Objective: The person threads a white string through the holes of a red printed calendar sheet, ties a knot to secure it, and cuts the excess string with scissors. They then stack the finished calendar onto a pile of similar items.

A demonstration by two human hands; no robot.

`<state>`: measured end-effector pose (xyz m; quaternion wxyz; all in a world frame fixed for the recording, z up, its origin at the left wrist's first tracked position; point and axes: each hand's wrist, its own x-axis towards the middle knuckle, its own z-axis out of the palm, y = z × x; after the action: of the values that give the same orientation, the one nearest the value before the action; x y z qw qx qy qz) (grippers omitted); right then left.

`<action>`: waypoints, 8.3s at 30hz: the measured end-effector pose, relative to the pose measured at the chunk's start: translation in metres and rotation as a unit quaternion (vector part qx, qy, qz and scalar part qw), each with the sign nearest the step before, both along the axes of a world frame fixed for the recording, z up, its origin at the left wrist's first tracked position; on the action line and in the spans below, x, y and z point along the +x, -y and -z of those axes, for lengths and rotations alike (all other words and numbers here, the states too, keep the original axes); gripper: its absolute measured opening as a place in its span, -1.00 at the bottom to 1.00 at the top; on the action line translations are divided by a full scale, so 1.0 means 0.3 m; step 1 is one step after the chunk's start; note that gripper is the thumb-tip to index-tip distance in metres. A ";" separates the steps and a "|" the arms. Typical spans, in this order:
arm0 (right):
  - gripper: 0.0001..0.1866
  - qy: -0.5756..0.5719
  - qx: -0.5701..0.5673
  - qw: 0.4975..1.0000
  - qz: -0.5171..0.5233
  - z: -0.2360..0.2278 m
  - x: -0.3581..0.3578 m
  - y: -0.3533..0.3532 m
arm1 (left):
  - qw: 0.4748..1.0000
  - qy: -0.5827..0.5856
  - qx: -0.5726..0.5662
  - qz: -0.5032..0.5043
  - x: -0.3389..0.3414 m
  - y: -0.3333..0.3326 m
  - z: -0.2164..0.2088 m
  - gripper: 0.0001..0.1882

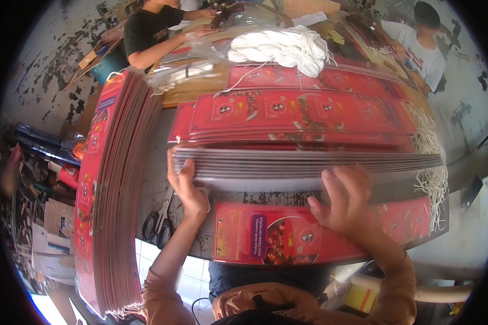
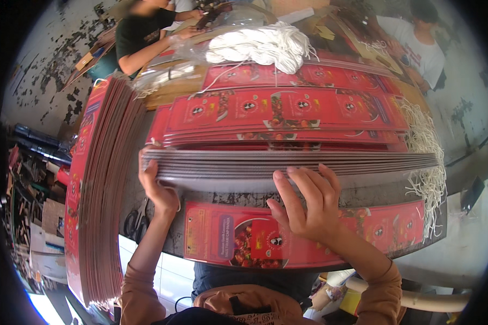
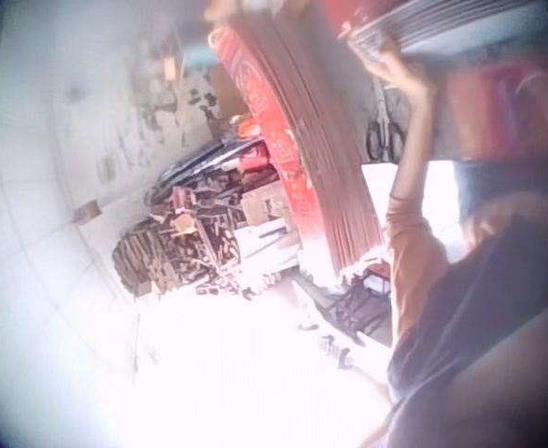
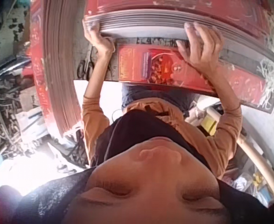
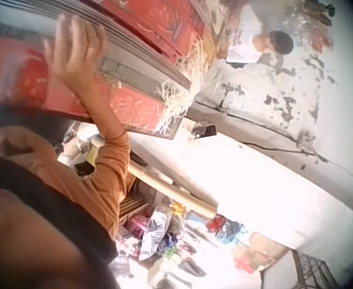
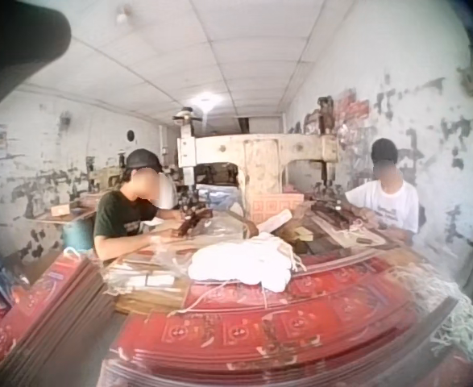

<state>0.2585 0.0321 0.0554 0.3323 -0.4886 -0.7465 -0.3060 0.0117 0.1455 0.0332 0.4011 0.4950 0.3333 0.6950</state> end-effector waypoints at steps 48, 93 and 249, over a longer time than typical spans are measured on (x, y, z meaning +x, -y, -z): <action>-0.66 0.048 -0.046 0.994 0.081 -0.029 0.008 -0.001 | 0.993 0.076 -0.045 0.076 0.008 -0.024 -0.005 -0.54; -0.58 -0.051 -0.102 0.991 0.068 -0.045 0.002 -0.012 | 0.993 0.079 -0.034 0.080 0.006 -0.021 -0.001 -0.59; -0.62 -0.171 -0.261 0.925 -0.218 -0.059 -0.424 0.201 | 0.910 0.226 -0.304 0.167 -0.133 0.637 0.048 -0.78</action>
<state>0.1314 -0.0282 0.0730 0.3738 -0.4285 -0.8198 0.0677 -0.0282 -0.0455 0.0187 0.7071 0.2274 0.3412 0.5760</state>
